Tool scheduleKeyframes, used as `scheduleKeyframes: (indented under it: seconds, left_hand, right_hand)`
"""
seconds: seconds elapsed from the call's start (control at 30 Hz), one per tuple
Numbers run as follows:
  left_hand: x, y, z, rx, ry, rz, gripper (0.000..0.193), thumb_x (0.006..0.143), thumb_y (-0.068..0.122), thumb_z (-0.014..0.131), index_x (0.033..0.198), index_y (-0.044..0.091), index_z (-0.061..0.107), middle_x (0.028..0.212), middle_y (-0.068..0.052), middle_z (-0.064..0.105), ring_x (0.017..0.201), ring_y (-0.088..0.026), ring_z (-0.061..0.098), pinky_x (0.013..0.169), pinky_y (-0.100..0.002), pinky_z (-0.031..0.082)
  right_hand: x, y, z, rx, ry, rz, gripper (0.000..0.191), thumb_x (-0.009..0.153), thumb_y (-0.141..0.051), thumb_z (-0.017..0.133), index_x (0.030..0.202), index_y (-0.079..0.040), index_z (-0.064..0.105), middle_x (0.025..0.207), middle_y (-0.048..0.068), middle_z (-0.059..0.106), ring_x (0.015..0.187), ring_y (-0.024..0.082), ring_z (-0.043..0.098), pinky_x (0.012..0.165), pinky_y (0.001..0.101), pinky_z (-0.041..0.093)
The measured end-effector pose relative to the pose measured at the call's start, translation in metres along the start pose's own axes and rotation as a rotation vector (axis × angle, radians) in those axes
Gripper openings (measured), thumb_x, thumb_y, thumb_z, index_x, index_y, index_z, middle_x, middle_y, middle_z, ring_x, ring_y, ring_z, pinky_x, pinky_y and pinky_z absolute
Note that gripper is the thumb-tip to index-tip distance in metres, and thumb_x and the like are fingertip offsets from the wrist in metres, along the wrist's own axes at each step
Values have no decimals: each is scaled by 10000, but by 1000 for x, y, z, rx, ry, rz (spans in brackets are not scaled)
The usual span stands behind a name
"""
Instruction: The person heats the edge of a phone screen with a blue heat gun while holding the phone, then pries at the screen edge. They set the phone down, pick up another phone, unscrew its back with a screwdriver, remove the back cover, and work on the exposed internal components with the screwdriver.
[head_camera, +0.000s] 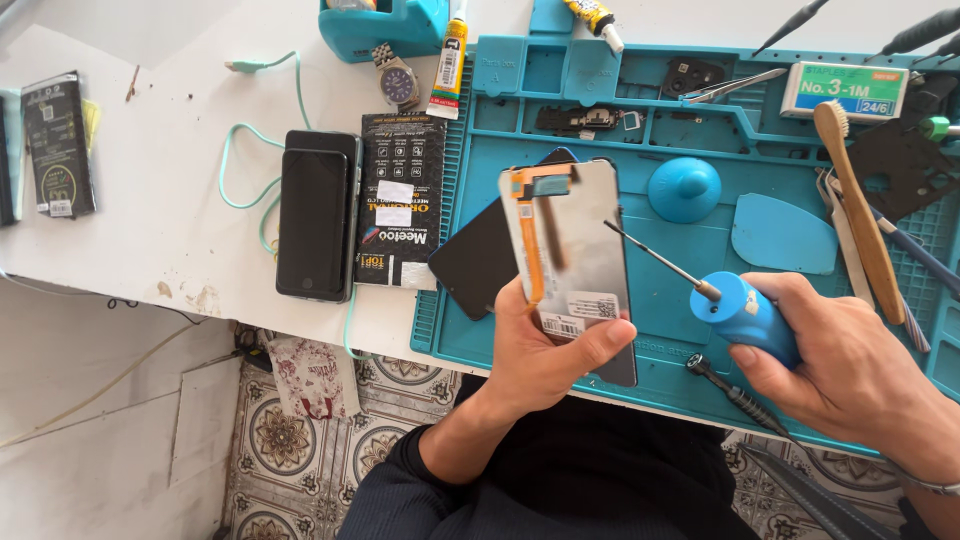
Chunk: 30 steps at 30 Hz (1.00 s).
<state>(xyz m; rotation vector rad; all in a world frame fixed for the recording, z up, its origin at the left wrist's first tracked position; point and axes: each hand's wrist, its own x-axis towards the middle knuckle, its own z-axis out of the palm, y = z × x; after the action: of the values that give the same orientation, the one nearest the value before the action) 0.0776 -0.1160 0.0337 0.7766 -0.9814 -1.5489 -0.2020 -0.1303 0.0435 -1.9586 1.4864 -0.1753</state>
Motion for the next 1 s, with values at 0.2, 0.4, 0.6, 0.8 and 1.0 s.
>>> scheduleKeyframes:
  seconds: [0.2, 0.4, 0.6, 0.8, 1.0]
  left_hand:
    - [0, 0, -3, -47, -52, -40, 276, 961, 101, 809, 1182, 2, 677, 938, -29, 729, 830, -58, 685, 794, -218, 574]
    - [1, 1, -5, -91, -69, -74, 271, 953, 87, 814, 1166, -8, 676, 929, -34, 724, 820, -62, 677, 799, -233, 570]
    - [2, 1, -3, -60, -57, -64, 261, 945, 78, 802, 1159, -1, 673, 976, -34, 728, 832, -66, 688, 789, -234, 581]
    - [1, 5, 0, -60, -51, -45, 247, 958, 46, 777, 1168, -11, 660, 953, -31, 695, 769, -52, 640, 706, -216, 528]
    - [3, 10, 3, -49, -20, -63, 228, 950, 55, 763, 1133, -13, 644, 874, -21, 668, 644, -41, 573, 527, -198, 443]
  right_hand:
    - [1, 5, 3, -5, 3, 6, 624, 818, -373, 731, 1319, -85, 496, 667, 117, 682, 581, 326, 703, 578, 457, 519]
    - [0, 9, 6, -27, 12, 34, 621, 831, -386, 726, 1326, -97, 487, 645, 115, 667, 536, 318, 688, 546, 456, 510]
    - [0, 6, 3, -2, 18, 7, 596, 827, -342, 686, 1322, -82, 480, 637, 98, 671, 545, 306, 696, 547, 443, 515]
    - [-2, 0, -2, 25, 101, 4, 534, 867, -310, 658, 1326, -86, 505, 649, 86, 642, 558, 305, 694, 555, 434, 510]
    - [-1, -9, -6, 105, 90, -51, 559, 821, -327, 699, 1294, -91, 519, 596, 86, 655, 505, 295, 690, 497, 426, 502]
